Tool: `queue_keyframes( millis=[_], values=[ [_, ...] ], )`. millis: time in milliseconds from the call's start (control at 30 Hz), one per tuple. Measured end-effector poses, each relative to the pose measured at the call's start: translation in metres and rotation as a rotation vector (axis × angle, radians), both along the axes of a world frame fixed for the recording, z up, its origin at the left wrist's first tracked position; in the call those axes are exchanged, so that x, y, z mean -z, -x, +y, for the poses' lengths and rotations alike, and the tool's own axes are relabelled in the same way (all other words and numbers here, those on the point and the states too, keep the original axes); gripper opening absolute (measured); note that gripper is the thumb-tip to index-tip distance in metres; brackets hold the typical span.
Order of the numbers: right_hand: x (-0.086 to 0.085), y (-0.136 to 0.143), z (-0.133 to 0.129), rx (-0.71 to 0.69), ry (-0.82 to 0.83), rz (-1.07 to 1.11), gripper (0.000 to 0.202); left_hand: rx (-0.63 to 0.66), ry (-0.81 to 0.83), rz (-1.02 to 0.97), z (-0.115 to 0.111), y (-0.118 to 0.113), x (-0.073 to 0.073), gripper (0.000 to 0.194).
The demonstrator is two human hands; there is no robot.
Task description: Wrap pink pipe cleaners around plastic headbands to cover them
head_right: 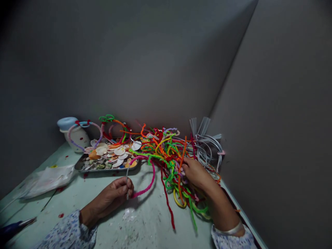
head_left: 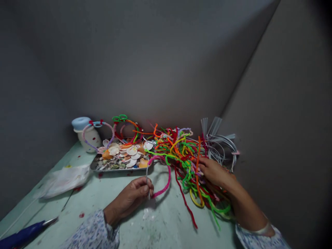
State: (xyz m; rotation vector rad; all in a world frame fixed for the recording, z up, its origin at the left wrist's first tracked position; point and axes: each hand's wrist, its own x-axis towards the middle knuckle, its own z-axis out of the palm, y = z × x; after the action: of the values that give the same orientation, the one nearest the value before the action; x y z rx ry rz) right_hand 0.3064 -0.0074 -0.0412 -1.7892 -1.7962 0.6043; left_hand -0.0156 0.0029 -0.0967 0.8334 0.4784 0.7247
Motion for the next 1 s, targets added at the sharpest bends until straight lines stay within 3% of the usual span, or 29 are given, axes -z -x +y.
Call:
queue_keyframes(
  millis=[100,233,300,400,533,633,733,767,867,933,1000],
  values=[
    [0.002,0.001,0.001,0.02,0.038,0.072,0.025,0.037,-0.01,0.03,0.001,-0.001,-0.001,0.018],
    [0.002,0.005,0.001,0.106,0.237,0.394,0.026,0.041,-0.017,0.084,0.002,-0.001,-0.003,0.019],
    [0.006,0.006,0.002,0.145,0.265,0.451,0.023,0.044,-0.035,0.122,0.002,0.0,-0.004,0.021],
    [0.015,0.007,0.004,0.135,0.151,0.313,0.017,0.037,-0.103,0.25,0.004,-0.001,-0.008,0.024],
    [0.02,0.012,0.005,0.116,-0.078,-0.066,0.019,0.077,-0.241,0.575,0.007,-0.003,-0.019,0.031],
    [0.016,0.015,0.006,0.127,-0.165,-0.236,0.021,0.123,-0.506,1.011,0.001,-0.003,-0.039,0.039],
    [0.014,0.016,0.007,0.144,-0.191,-0.32,0.02,-0.114,-0.905,1.354,-0.015,-0.007,-0.07,0.032],
    [0.014,0.016,0.007,0.131,-0.196,-0.346,0.02,-0.188,-1.018,1.37,-0.02,-0.012,-0.081,0.03],
    [0.013,0.019,0.006,0.087,-0.196,-0.376,0.018,-0.23,-1.322,1.166,-0.023,-0.043,-0.106,0.023],
    [0.01,0.022,0.005,0.086,-0.206,-0.385,0.018,-0.218,-1.557,1.075,-0.011,-0.074,-0.11,0.026],
    [0.006,0.024,0.004,0.083,-0.237,-0.39,0.02,-0.172,-1.798,1.032,0.01,-0.105,-0.106,0.035]
  ],
)
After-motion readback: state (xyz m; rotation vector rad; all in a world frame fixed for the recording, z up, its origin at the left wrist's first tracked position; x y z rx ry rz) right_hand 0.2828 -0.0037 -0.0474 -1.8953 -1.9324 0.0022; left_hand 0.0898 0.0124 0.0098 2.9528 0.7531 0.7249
